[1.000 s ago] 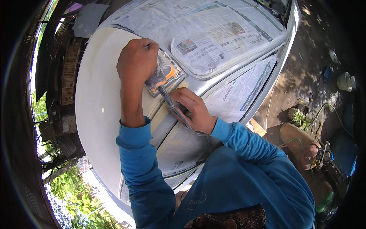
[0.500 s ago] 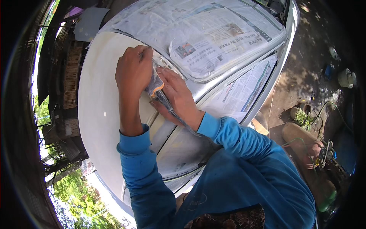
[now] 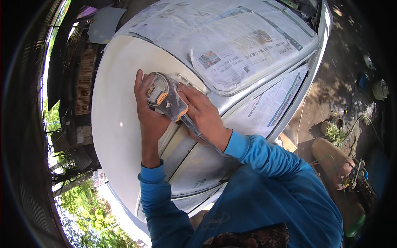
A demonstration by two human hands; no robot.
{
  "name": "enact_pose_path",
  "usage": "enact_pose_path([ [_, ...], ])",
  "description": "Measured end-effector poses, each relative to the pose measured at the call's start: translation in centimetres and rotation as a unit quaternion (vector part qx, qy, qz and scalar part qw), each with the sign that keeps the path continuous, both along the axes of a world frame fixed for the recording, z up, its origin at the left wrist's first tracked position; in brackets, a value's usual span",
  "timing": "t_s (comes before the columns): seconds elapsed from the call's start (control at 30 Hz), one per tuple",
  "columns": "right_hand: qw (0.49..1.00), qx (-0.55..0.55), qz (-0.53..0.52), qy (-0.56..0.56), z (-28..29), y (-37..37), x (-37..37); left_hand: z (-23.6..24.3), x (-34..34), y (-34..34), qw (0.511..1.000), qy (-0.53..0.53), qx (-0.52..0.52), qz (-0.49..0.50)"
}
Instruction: Sanding the primer on a car roof using an electric sander.
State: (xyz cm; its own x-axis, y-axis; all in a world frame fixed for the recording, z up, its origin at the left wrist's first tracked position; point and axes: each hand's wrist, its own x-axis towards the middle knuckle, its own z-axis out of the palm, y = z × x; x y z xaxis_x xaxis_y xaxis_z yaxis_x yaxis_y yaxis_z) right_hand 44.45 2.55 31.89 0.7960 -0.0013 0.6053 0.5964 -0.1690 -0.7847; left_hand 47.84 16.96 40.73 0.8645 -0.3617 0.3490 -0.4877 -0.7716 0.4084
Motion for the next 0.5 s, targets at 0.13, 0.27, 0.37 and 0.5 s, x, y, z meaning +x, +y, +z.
enact_pose_path([
  [0.13, 0.999, 0.012, 0.027, 0.016, 0.1, -0.5, -0.3, -1.8, 0.3, -0.4, 0.966, 0.031, -0.228, 0.115],
  [0.27, 0.996, 0.043, 0.057, 0.051, 0.6, -1.8, 0.0, -2.1, 0.5, -0.7, 0.967, -0.003, -0.234, 0.099],
  [0.37, 0.995, 0.05, 0.078, 0.047, 0.8, -2.6, 0.2, -3.2, 1.3, 0.0, 0.974, -0.064, -0.207, 0.071],
  [0.5, 0.977, 0.077, 0.163, 0.114, -0.4, -5.3, 2.2, -3.5, 2.1, 0.0, 0.971, 0.015, -0.227, 0.078],
])
